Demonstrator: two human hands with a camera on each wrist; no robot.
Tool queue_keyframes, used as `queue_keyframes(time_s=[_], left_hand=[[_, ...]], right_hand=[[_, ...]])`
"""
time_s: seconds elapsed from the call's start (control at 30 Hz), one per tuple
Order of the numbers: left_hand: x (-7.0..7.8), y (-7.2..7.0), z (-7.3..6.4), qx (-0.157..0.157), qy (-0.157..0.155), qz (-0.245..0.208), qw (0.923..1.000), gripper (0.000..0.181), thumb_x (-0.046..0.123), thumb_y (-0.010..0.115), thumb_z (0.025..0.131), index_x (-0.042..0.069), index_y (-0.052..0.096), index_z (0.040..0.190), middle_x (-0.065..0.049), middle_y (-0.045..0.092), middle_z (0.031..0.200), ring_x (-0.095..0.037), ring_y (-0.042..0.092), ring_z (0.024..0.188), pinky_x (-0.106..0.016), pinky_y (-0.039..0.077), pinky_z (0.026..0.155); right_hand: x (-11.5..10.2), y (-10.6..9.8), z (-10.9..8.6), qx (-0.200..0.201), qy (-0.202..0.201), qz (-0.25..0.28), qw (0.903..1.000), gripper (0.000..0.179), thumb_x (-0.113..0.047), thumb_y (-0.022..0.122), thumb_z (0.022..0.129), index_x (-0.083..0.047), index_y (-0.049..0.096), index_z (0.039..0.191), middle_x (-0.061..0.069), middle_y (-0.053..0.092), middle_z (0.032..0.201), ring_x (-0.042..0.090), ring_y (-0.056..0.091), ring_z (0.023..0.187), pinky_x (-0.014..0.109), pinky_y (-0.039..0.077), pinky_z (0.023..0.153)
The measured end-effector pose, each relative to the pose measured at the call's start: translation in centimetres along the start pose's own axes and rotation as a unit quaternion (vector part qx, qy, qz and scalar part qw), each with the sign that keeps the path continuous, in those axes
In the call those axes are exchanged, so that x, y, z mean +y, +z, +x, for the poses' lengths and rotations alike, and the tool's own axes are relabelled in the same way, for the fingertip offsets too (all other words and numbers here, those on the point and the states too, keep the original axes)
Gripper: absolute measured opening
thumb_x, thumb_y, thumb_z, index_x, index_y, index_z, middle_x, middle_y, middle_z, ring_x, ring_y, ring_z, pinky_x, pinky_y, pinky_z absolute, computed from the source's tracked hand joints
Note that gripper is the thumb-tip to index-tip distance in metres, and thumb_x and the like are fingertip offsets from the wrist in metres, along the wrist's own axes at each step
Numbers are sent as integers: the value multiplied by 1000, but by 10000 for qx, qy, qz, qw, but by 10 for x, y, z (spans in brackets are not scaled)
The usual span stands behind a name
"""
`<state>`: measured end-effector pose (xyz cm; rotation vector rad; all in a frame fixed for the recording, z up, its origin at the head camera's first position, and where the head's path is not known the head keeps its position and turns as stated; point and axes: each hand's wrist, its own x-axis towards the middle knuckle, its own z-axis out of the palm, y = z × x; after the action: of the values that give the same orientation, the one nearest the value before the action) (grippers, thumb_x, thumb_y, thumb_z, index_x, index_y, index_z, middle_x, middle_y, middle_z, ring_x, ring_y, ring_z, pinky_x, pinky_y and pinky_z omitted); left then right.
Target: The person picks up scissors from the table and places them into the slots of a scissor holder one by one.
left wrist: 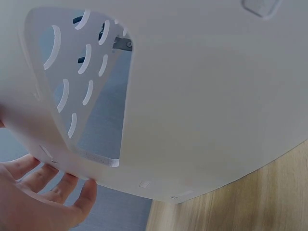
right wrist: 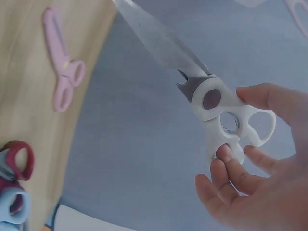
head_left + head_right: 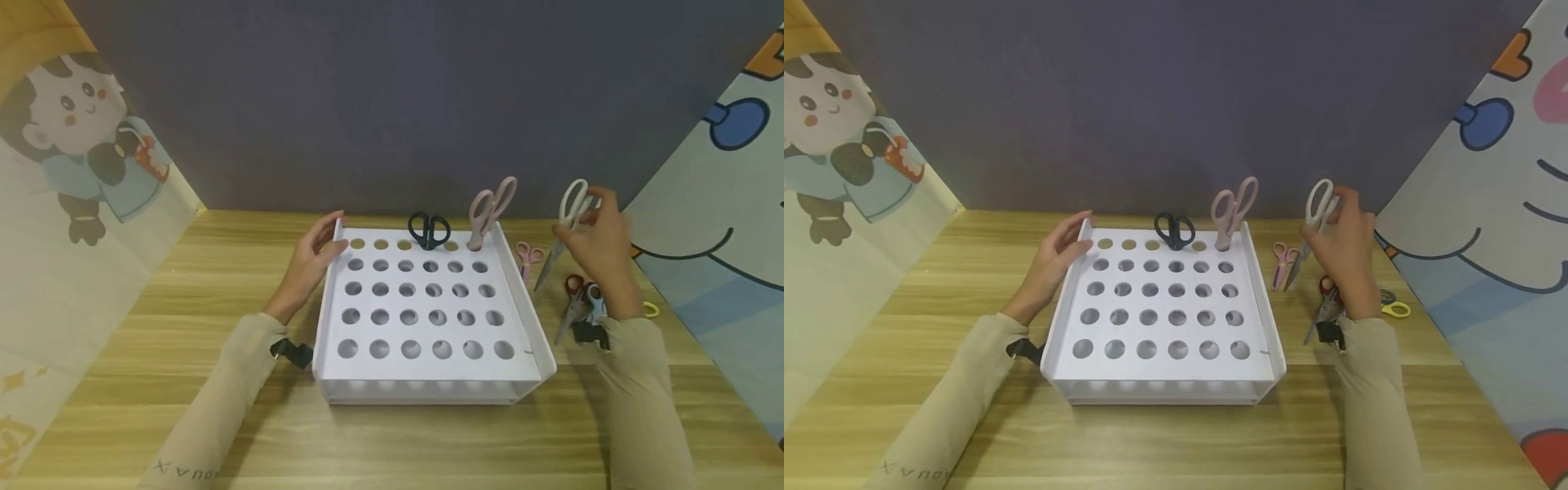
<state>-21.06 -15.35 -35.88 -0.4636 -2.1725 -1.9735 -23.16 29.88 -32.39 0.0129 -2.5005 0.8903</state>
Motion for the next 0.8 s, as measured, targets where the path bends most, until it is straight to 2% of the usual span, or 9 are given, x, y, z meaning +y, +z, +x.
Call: queue_keyframes(time_s=[0.23,0.47,0.57,0.7,0.8], left_hand=[[0,0,0,-17,7,-6,10000,52,4,57,97,3,45,147,-13,50,148,-22,45,138,-40,37,115],[1,-1,0,-2,-16,-15,10000,52,5,58,97,4,45,147,-13,50,148,-22,45,138,-39,38,114],[2,-1,-1,-7,-18,-25,10000,52,5,58,97,4,45,147,-13,50,148,-22,45,138,-39,38,114],[2,-1,-1,-11,-13,-60,10000,52,4,57,97,3,45,147,-13,49,149,-24,44,139,-39,37,115],[2,0,0,-4,-6,-83,10000,52,3,57,97,2,45,147,-14,49,149,-26,43,139,-39,36,115]], right_hand=[[-21,-8,-3,352,-2,85,9993,75,-18,75,83,-3,36,146,18,57,98,33,52,99,33,36,77],[-36,-12,-7,1017,-313,162,9942,70,-16,77,80,-5,43,140,12,58,89,24,50,89,27,31,79],[-42,-15,-7,1278,-549,272,9899,66,-13,76,80,-9,46,138,8,57,87,11,49,84,24,30,79],[-50,-18,-9,1609,-749,448,9831,60,-17,75,81,-18,48,135,-6,54,87,-5,44,83,18,32,79],[-57,-21,-13,1721,-729,549,9808,58,-22,75,83,-22,48,134,-11,53,93,-4,47,87,14,35,78]])
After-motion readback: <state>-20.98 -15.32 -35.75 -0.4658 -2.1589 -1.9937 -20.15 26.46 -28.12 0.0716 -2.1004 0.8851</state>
